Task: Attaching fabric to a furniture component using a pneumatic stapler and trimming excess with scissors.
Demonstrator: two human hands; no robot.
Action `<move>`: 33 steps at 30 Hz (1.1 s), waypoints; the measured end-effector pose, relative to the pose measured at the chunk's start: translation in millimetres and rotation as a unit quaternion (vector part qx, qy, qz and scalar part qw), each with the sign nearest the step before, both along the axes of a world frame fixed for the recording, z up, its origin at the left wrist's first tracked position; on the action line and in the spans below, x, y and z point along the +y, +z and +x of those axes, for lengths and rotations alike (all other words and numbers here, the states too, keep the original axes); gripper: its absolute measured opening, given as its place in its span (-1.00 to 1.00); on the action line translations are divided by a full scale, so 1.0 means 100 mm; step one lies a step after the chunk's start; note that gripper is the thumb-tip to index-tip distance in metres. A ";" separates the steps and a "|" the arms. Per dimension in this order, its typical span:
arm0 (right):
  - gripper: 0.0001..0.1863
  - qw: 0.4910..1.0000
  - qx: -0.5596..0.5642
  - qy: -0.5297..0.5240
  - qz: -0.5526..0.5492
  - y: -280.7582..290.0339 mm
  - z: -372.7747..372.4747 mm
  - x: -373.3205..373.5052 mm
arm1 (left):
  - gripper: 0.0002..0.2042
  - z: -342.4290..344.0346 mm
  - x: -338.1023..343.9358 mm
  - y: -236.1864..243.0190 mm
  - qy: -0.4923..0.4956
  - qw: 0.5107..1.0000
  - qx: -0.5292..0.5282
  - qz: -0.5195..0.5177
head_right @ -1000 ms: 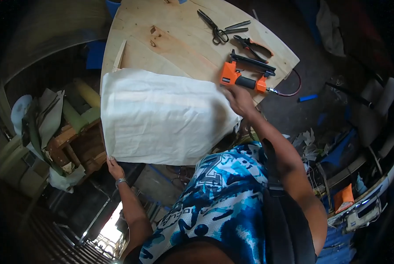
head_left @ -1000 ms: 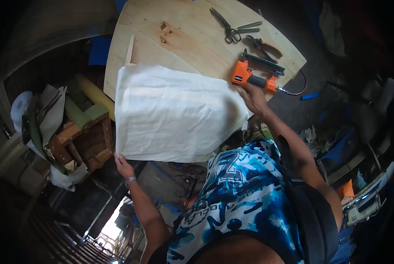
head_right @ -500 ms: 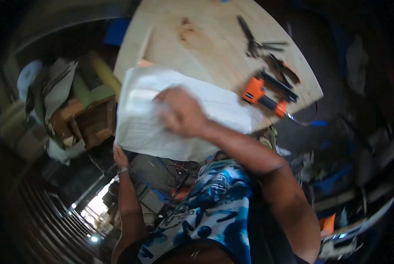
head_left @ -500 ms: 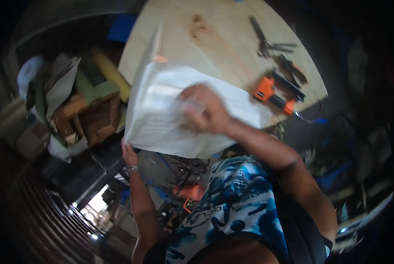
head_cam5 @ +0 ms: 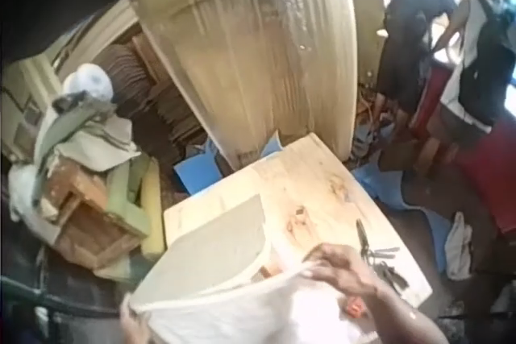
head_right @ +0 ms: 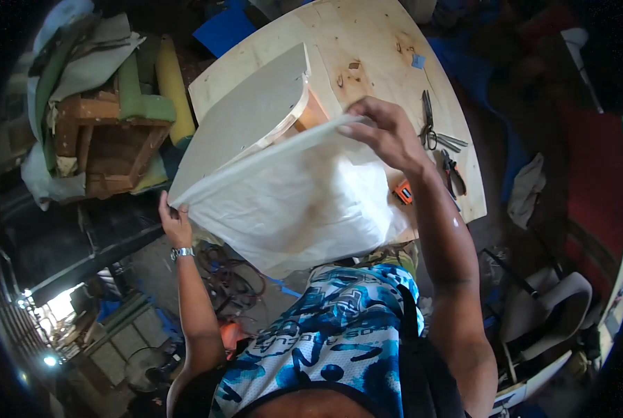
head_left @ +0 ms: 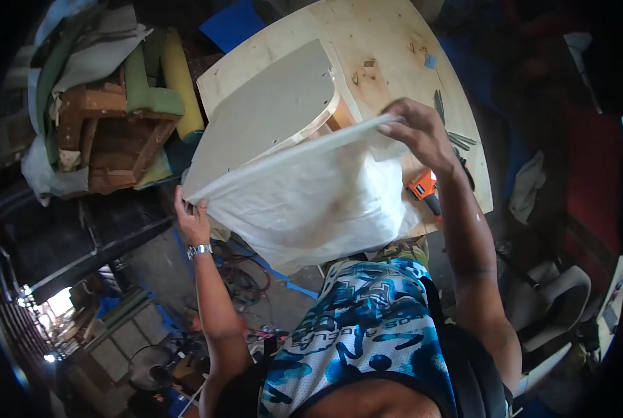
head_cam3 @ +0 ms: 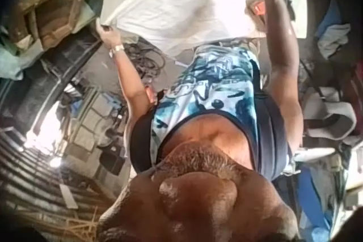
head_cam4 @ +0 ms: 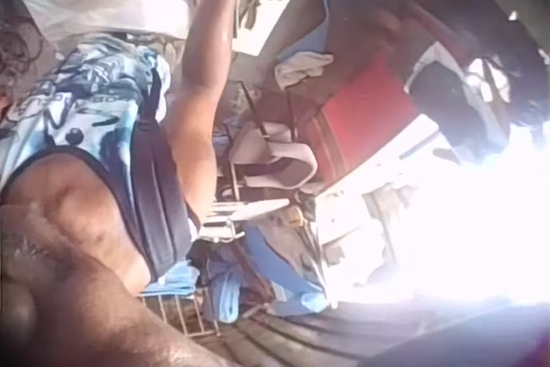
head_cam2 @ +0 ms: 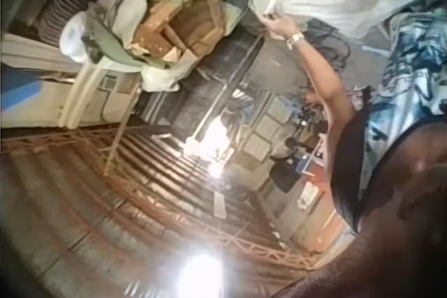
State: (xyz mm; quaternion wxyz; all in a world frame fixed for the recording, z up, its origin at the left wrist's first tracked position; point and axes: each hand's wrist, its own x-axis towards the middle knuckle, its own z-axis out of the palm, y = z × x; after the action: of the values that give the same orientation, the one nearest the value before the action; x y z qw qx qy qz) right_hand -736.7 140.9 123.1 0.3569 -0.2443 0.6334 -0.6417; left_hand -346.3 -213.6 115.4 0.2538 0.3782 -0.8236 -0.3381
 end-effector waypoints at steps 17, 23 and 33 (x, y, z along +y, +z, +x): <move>-0.61 0.996 0.077 -0.041 0.009 0.38 0.22 -0.02 | -0.05 0.48 -0.53 -0.15 -0.064 0.973 -0.014 0.220; -0.61 0.989 0.129 -0.061 0.031 0.19 0.09 0.16 | -0.40 0.59 -0.65 -0.32 -0.102 0.946 -0.098 0.292; -0.65 0.932 0.317 -0.127 0.124 0.28 -0.20 -0.16 | -0.71 0.56 -0.58 0.08 -0.086 0.993 -0.083 -0.004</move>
State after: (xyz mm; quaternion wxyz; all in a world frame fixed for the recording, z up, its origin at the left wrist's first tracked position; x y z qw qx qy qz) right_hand -756.4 125.1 151.2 0.0806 -0.3058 0.8139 -0.4874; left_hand -290.4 -271.4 123.1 0.1559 0.3316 -0.8729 -0.3222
